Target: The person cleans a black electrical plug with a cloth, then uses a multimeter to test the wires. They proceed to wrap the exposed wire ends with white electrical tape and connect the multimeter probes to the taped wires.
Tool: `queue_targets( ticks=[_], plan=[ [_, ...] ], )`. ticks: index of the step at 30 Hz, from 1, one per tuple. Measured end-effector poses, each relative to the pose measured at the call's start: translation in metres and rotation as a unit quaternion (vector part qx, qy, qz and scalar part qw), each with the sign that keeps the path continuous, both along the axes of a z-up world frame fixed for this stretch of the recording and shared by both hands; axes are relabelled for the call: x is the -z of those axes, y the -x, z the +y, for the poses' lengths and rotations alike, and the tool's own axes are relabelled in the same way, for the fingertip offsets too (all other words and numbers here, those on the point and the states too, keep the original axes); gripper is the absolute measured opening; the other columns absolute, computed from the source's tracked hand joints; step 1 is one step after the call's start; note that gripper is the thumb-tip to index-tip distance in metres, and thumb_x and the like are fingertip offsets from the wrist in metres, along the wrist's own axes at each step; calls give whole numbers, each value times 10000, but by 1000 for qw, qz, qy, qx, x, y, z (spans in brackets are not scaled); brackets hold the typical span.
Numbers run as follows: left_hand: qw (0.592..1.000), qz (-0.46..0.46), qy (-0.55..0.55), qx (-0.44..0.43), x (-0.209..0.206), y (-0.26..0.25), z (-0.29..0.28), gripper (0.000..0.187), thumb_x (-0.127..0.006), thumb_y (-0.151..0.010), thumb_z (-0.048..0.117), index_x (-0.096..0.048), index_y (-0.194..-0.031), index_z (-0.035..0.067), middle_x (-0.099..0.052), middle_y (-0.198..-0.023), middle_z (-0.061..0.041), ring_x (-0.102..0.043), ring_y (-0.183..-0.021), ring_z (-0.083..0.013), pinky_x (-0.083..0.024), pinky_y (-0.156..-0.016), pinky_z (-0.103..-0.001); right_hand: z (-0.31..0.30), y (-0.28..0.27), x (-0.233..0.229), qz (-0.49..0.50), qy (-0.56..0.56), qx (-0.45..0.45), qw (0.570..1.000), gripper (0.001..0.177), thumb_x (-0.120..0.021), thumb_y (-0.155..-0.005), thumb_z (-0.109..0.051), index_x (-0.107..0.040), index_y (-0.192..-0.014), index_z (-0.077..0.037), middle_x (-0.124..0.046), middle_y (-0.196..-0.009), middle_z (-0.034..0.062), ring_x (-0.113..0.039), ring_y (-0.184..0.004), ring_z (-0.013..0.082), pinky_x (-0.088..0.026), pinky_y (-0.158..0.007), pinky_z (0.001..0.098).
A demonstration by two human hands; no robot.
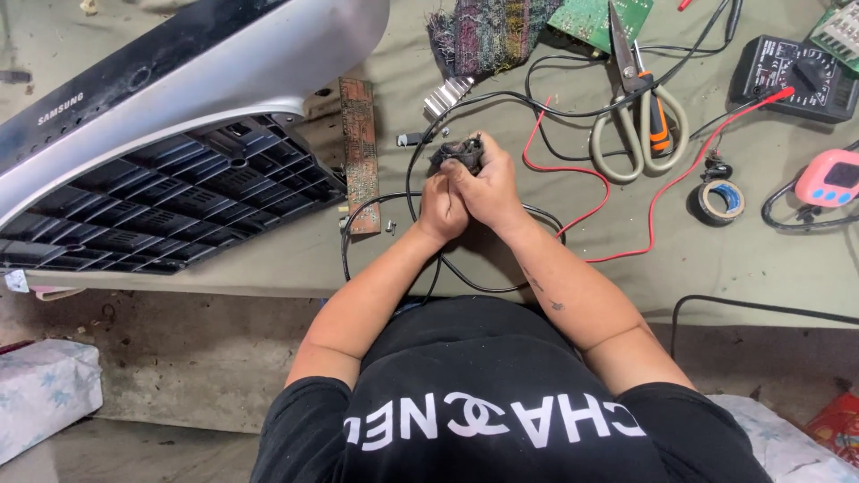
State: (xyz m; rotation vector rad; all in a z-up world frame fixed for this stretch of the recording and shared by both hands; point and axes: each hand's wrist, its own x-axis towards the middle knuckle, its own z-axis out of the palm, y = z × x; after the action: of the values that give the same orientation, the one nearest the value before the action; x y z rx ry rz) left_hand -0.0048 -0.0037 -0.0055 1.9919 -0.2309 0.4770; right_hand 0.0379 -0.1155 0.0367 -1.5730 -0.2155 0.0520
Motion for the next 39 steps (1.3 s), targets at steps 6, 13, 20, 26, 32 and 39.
queue_targets(
  ticks=[6,13,20,26,32,39],
  plan=[
    [1000,-7,13,6,-5,-2,4,334,-349,-1034,228,-605,-994,16,-621,-803,-294,-594,-793,-562,-483,-613,-594,-1,1,-22,-43,6,-30,999,165,-676,-972,-177,-673,-1095,-67,-651,-770,140,-545,-759,143,-507,-653,365],
    [1000,-16,11,23,-8,0,4,343,-302,-1043,234,-573,-1063,25,-593,-872,-320,-553,-857,-588,-437,-606,-634,-4,18,-38,-156,21,0,988,535,-575,-1061,-246,-436,-1501,25,-643,-1232,384,-631,-1170,515,-529,-959,591],
    [997,-11,-74,-9,12,2,0,168,-433,-993,209,-579,-959,134,-598,-735,-173,-632,-740,-473,-517,-632,-525,-34,8,-7,-99,-51,-99,989,409,-589,-1044,-212,-539,-1391,-1,-674,-1162,227,-621,-1109,278,-527,-950,488],
    [990,-26,-136,-33,15,0,-4,156,-463,-970,221,-539,-865,134,-556,-704,-186,-614,-722,-474,-503,-610,-534,-28,7,-4,-83,-67,-41,993,338,-573,-1066,-363,-640,-1248,-87,-700,-1023,106,-644,-974,158,-543,-878,367],
    [990,-31,-130,-39,12,2,-5,175,-382,-956,177,-523,-889,96,-543,-704,-201,-596,-709,-494,-508,-617,-536,-43,15,-10,-32,-116,-155,981,532,-581,-1016,-78,-408,-1510,17,-578,-1362,270,-527,-1295,311,-416,-1123,528],
    [991,-26,-126,-28,34,3,0,222,-380,-968,191,-551,-880,80,-574,-712,-197,-601,-722,-497,-514,-632,-516,-46,18,-20,-38,-107,-112,987,497,-727,-948,-68,-554,-1408,8,-680,-1236,196,-608,-1153,219,-517,-1030,447]
  ],
)
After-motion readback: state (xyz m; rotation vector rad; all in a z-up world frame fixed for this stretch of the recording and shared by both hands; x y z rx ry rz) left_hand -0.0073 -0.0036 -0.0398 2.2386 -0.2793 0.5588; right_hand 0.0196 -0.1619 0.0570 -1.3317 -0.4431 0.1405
